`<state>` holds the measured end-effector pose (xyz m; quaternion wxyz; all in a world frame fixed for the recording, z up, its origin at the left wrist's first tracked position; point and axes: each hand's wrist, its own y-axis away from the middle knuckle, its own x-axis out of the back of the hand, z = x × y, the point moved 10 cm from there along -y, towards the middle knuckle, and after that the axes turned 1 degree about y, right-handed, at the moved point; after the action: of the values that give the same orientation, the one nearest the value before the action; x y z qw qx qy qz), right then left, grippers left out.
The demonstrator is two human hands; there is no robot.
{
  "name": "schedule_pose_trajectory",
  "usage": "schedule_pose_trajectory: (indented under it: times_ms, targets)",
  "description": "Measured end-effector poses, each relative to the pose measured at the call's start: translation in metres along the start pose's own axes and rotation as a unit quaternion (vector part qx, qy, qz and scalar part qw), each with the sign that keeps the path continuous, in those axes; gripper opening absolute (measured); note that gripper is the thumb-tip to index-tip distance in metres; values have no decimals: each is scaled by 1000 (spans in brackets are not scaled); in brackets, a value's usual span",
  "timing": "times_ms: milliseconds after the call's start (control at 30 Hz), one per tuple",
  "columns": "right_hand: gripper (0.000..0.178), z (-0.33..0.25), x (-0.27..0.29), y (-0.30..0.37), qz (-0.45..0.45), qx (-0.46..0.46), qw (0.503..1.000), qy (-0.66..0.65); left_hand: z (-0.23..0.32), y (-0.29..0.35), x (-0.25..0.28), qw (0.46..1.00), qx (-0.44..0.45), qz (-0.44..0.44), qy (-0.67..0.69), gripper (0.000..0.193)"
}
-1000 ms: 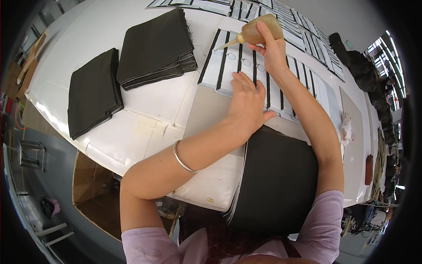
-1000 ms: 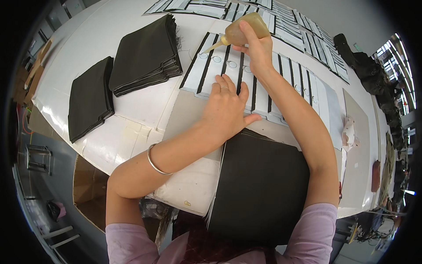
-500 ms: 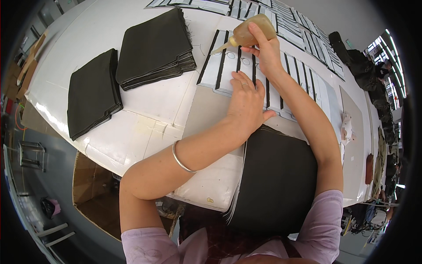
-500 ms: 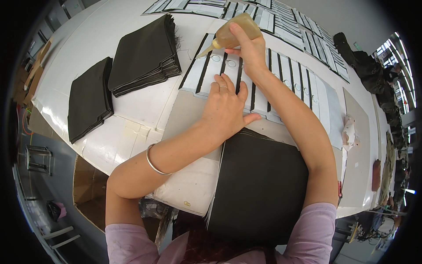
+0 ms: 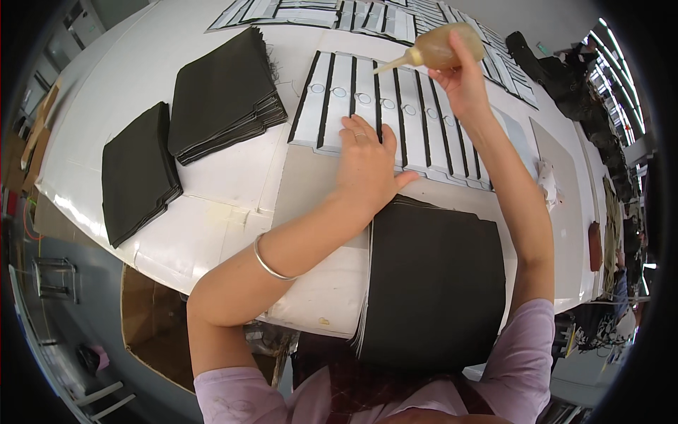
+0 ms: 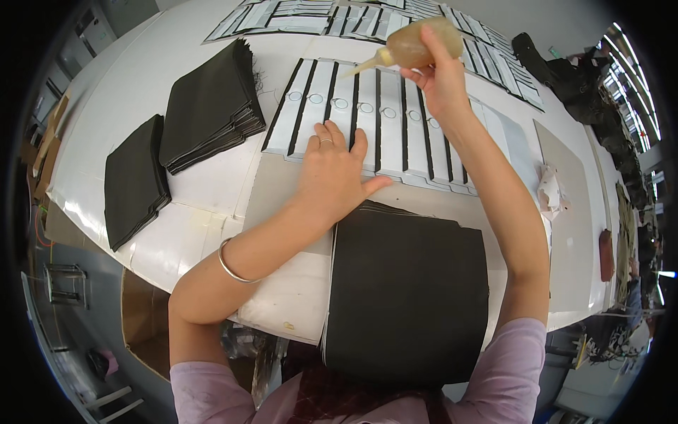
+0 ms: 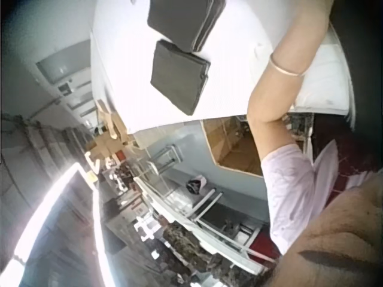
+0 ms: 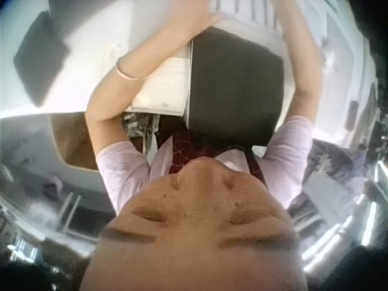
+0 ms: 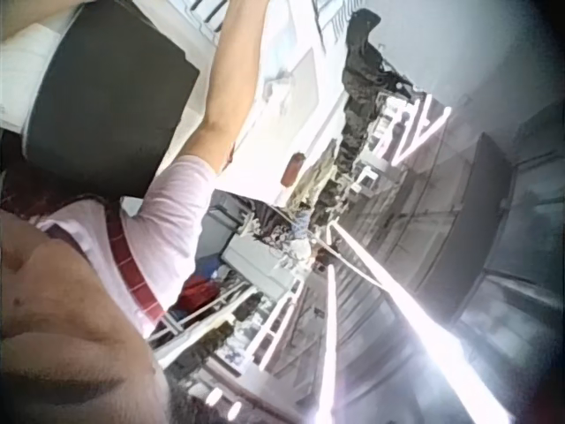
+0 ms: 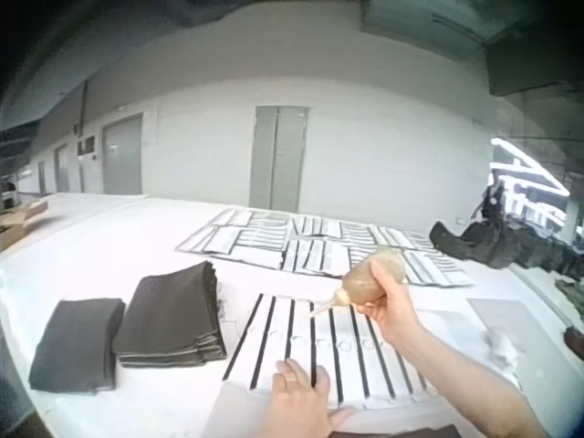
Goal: The person applies glue to marked spots on white templates and then uses tweezers to place small circular components onto the glue. They handle dark fabric pieces and white templates, repeatedly flipping and aligning them on a workbench.
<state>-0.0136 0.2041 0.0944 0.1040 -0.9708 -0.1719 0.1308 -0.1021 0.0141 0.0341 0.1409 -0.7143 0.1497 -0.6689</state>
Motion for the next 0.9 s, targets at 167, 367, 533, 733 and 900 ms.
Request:
schedule_pose_trajectory:
  times_ms: [167, 367, 533, 733, 900]
  targets:
    - [62, 19, 24, 10, 31, -22, 999, 38, -2, 2, 1, 1000, -2, 12, 5, 87]
    - [61, 32, 35, 5, 49, -43, 997, 28, -2, 1, 4, 1000, -15, 19, 8, 86]
    - [65, 49, 13, 4, 37, -67, 997, 26, -1, 2, 8, 999, -30, 35, 20, 84]
    - [62, 51, 4, 3, 37, -50, 997, 46, -1, 2, 9, 998, -32, 38, 27, 84]
    - [63, 50, 2, 6, 34, -51, 996, 57, -1, 2, 9, 998, -30, 39, 26, 84]
